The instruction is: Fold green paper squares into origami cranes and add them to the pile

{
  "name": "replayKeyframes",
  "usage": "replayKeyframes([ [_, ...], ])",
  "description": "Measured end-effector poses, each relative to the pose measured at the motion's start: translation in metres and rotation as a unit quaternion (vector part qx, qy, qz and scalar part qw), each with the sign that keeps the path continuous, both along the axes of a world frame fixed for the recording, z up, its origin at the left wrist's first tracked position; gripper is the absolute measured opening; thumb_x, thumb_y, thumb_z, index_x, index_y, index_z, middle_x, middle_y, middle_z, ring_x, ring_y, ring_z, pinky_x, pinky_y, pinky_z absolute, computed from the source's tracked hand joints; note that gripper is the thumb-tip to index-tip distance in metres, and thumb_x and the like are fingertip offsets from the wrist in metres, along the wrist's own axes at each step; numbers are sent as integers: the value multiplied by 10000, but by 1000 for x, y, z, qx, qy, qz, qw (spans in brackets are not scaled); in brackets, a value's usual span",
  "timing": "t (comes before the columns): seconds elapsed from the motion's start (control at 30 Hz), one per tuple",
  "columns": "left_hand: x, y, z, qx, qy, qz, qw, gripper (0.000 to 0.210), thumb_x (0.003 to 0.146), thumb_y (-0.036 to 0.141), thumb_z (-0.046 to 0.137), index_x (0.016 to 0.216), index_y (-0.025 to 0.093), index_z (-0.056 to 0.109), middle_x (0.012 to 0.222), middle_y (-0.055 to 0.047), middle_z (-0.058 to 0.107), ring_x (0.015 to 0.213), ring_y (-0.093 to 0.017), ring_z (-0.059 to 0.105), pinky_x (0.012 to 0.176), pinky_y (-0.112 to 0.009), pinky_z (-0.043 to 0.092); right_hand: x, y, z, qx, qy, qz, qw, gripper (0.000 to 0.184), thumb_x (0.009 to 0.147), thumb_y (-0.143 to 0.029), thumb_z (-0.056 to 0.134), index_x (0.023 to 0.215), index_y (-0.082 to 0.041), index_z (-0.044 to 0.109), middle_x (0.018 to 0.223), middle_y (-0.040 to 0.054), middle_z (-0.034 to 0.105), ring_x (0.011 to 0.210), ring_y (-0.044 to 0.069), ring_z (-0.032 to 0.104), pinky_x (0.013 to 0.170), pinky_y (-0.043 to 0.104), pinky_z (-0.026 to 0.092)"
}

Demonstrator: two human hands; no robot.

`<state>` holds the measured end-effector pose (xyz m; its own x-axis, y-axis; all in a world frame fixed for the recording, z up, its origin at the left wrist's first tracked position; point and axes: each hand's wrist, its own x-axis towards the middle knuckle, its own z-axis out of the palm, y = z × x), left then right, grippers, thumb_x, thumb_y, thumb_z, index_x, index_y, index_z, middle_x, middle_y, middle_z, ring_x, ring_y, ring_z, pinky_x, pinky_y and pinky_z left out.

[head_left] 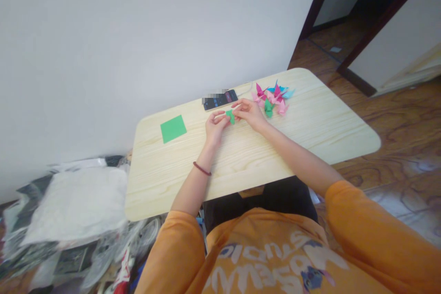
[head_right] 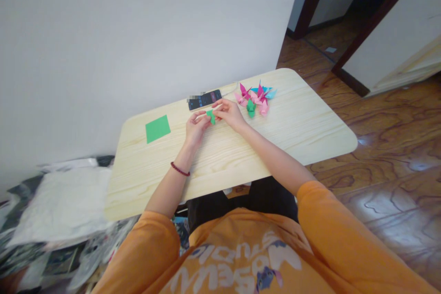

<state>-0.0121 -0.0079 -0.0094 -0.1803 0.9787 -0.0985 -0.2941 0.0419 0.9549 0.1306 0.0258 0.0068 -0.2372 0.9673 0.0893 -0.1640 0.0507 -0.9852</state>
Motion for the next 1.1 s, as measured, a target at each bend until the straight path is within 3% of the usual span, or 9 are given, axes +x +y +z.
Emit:
replayKeyframes([
  [0.23,1,-3,4,-6,18,-15,1000,456,528,328,873,860,163,608,656,-11,712,610,-158,687,691,-306,552,-1,-1,1,-11,14,9,1000,335,589,-369,796,826,-193,639,597,-33,627,515,113,584,534,249,500],
  [0.43,-3,-4,8,17,57,-31,998,456,515,285,880,846,166,589,661,-14,712,585,-165,679,675,-321,554,0,5,-5,-32,-6,24,999,316,573,-388,817,741,-155,684,521,-14,611,474,94,529,468,224,419],
  [0.67,-5,-3,4,1,-5,-71,997,541,434,260,920,901,158,667,821,-58,755,848,-233,726,908,-407,532,0,8,-7,-41,33,-24,998,330,553,-381,842,720,-152,673,517,-26,593,448,69,484,428,210,347],
  [0.8,-8,-3,7,-3,-59,-115,992,594,476,173,897,1027,191,672,986,-66,759,1063,-252,682,1044,-425,455,2,11,-9,-58,82,-46,994,290,557,-338,841,707,-156,673,530,-30,599,449,55,473,428,198,326],
  [0.9,-8,-4,12,-15,-100,-130,986,556,546,113,851,1066,195,671,1014,-59,756,1082,-230,676,1080,-410,433,4,12,-9,-82,119,-45,988,233,581,-290,833,706,-168,679,536,-42,589,464,47,461,442,189,331],
  [1.1,-3,-4,12,-32,-120,-96,988,336,649,130,807,962,165,690,914,-49,759,1061,-218,684,1073,-413,451,0,8,-4,-163,169,-21,972,180,599,-193,829,689,-160,676,612,-37,614,518,33,483,472,164,363],
])
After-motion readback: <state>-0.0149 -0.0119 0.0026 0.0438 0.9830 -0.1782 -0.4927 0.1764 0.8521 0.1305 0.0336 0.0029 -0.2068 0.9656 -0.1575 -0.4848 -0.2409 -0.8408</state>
